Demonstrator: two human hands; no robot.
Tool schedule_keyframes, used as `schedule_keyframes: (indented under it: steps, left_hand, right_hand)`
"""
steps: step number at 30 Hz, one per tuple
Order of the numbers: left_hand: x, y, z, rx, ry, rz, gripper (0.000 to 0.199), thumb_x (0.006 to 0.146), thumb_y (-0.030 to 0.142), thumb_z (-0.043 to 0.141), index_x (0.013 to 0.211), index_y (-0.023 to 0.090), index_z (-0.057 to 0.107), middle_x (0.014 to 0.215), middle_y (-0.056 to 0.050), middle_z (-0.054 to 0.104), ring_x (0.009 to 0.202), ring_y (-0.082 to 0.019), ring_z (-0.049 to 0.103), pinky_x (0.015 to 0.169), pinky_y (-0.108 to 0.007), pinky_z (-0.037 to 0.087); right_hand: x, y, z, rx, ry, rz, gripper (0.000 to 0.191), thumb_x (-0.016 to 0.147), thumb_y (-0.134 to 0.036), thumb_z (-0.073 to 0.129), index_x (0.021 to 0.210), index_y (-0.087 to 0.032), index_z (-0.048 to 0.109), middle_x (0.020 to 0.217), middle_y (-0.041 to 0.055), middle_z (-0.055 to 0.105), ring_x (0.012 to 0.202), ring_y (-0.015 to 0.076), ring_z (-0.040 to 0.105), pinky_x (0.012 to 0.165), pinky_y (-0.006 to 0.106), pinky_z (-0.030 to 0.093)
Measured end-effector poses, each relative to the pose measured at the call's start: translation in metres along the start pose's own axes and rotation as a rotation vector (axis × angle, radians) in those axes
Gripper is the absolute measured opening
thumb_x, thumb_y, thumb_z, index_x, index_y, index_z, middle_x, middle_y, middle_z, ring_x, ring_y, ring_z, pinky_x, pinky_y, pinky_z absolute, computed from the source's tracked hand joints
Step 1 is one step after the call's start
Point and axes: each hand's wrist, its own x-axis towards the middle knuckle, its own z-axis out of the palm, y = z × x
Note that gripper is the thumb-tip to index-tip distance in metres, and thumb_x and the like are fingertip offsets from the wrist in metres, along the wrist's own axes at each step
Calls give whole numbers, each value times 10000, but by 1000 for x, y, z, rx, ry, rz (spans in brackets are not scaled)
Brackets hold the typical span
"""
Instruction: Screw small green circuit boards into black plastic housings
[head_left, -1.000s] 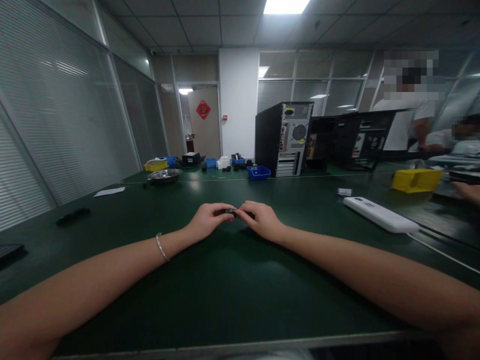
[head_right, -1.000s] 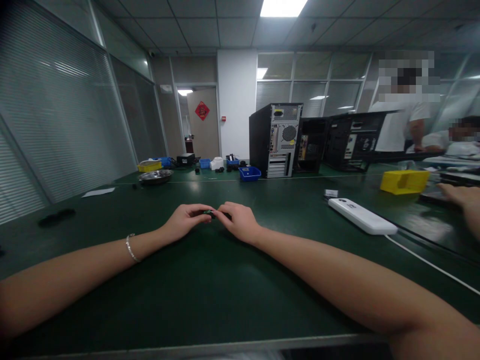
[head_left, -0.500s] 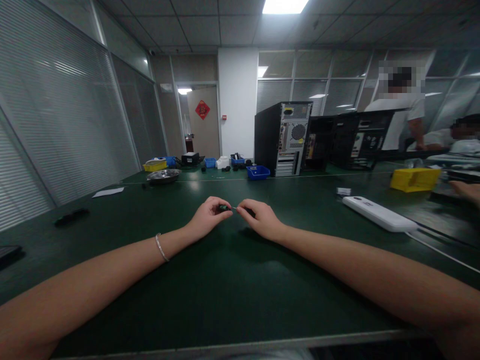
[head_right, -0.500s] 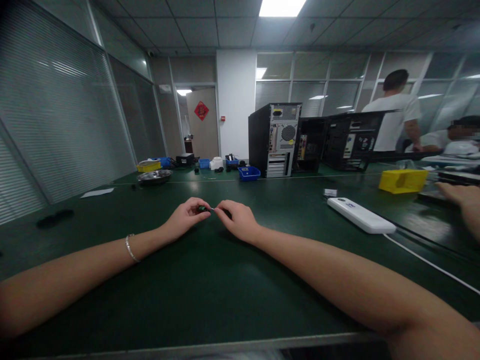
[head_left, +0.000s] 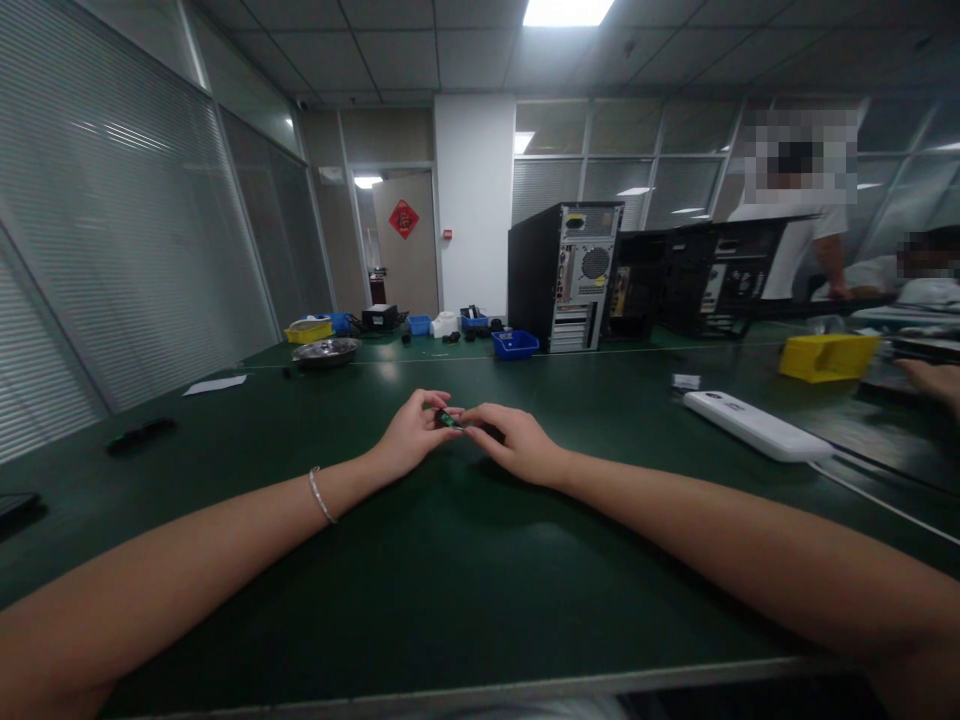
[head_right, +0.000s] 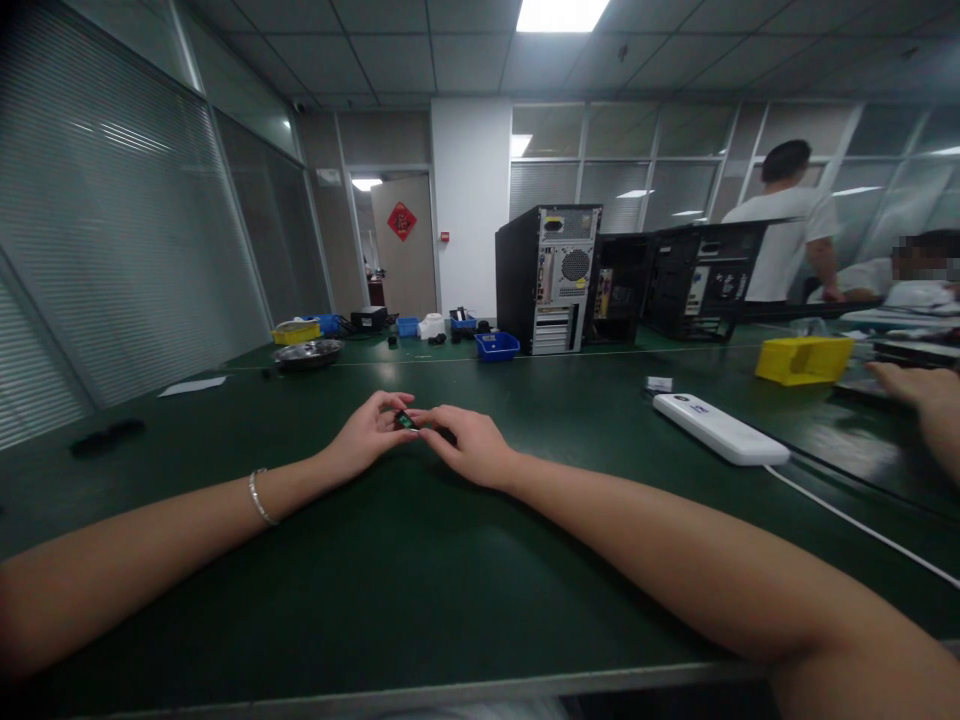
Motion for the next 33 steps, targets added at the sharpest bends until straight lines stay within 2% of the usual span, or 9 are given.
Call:
schedule_keyframes:
  steps: [2,4,7,9,13,21,28,33]
  left_hand:
    - [1,-1,-1,6,15,20,326,664,123,719,892,144,487,1256,-103,420,1091,-225,573,987,-421,430]
    - [2,-2,-1,20,11,35,328,667,122,714,932,135,522,1212,-102,484,1091,-224,570,1007,-425,412]
    - [2,-2,-1,41,-41,13,384,718,130,666,1076,132,528,1120,-93,585,1097,-218,564,1020,-429,397]
    - [2,-2,-1,36,-61,-3,430,743,138,644,1148,147,499,1152,-95,583,1091,-218,571,993,-426,426]
    - [0,-2,0,-4,-87,-12,374,778,169,625,1131,155,504,1176,-105,563,1005,-222,618,903,-419,498]
    - [-1,3,2,1,-115,-51,357,796,125,573,1153,138,564,1177,-111,599,1075,-236,580,975,-439,433]
    - [-3,7,2,172,-125,20,320,867,170,477,1169,151,583,1212,-102,594,1087,-234,570,952,-413,453]
    - [-6,14,2,453,-141,138,320,842,190,536,1154,172,605,1185,-91,612,1115,-232,545,981,-386,418]
  right_hand:
    - [0,1,0,12,5,-6,245,906,-241,470,1119,-218,589,1119,51,648,1002,179,600,863,303,442]
    - [0,2,1,12,11,0,238,901,-240,476,1107,-215,593,1112,53,651,1004,182,600,869,308,441]
    - [0,3,1,1,10,12,235,900,-252,481,1103,-215,593,1087,54,656,975,186,607,844,309,449]
    - [0,1,1,-4,3,10,227,905,-257,476,1092,-213,595,1062,54,660,952,185,608,827,306,451]
    - [1,-2,0,-25,-5,10,212,915,-260,456,1057,-207,605,1011,48,662,913,176,606,793,283,448]
    - [2,11,2,-186,115,172,205,916,-295,458,945,-216,645,871,32,639,792,160,579,698,258,413]
    - [1,8,1,-265,49,174,242,924,-335,441,944,-222,654,859,24,619,756,143,567,624,236,365]
    - [1,8,1,-289,20,178,235,917,-331,454,942,-222,660,861,21,623,754,138,567,611,233,345]
